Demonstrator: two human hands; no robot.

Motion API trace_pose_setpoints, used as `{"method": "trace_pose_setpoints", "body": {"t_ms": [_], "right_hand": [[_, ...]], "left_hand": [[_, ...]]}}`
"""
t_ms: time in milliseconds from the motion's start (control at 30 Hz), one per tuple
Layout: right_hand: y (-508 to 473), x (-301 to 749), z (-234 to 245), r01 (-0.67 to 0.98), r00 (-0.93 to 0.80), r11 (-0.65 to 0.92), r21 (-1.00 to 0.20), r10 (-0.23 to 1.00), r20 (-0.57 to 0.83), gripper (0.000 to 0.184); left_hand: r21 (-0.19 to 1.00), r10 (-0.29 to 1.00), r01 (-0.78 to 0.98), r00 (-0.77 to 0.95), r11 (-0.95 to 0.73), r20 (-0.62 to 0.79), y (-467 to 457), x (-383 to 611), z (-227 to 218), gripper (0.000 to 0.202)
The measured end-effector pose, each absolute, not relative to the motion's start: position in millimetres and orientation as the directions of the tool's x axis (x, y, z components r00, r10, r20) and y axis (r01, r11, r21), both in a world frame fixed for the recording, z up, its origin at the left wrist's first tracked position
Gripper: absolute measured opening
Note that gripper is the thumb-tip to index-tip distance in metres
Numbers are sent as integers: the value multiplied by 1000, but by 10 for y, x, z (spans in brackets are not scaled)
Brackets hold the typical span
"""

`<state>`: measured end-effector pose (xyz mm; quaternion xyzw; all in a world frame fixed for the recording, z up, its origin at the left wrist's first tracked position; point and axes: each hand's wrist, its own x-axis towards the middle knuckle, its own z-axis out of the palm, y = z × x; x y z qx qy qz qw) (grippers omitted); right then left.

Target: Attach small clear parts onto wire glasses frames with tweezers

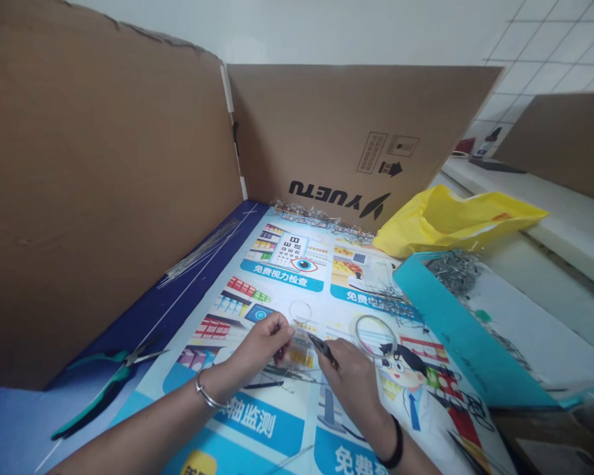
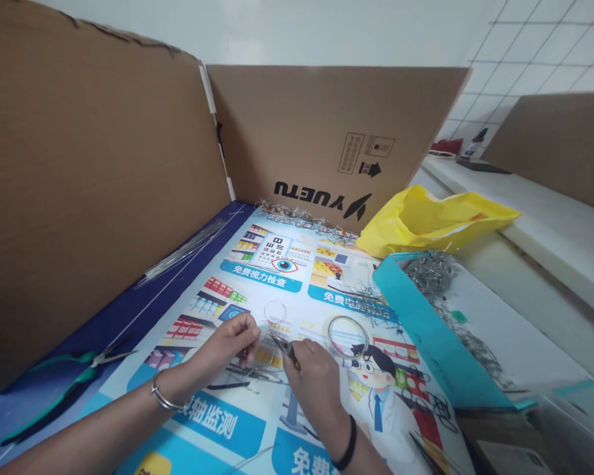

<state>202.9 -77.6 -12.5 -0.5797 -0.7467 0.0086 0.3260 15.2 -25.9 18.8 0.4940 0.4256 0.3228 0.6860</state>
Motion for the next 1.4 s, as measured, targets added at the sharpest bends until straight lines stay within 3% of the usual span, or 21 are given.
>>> {"method": "trace_pose_setpoints", "body": {"t_ms": [233,733,1000,1400], "right_hand": [[-776,2022,-110,844,-104,314,-435,891,441,28],[-767,2042,-131,873,-119,303,-382,892,435,25],[-767,2033,-103,851,-94,279,-445,915,392,30],[-778,2033,-118,859,-104,276,-432,919,380,27]], "left_hand": [[929,844,-91,456,358,-281,-275,145,218,31],[927,824,-141,518,347,-229,-278,118,188,31],[922,812,-84,509,378,-286,-278,136,204,29],[932,796,89,495,352,-348,-268,131,127,14]]}}
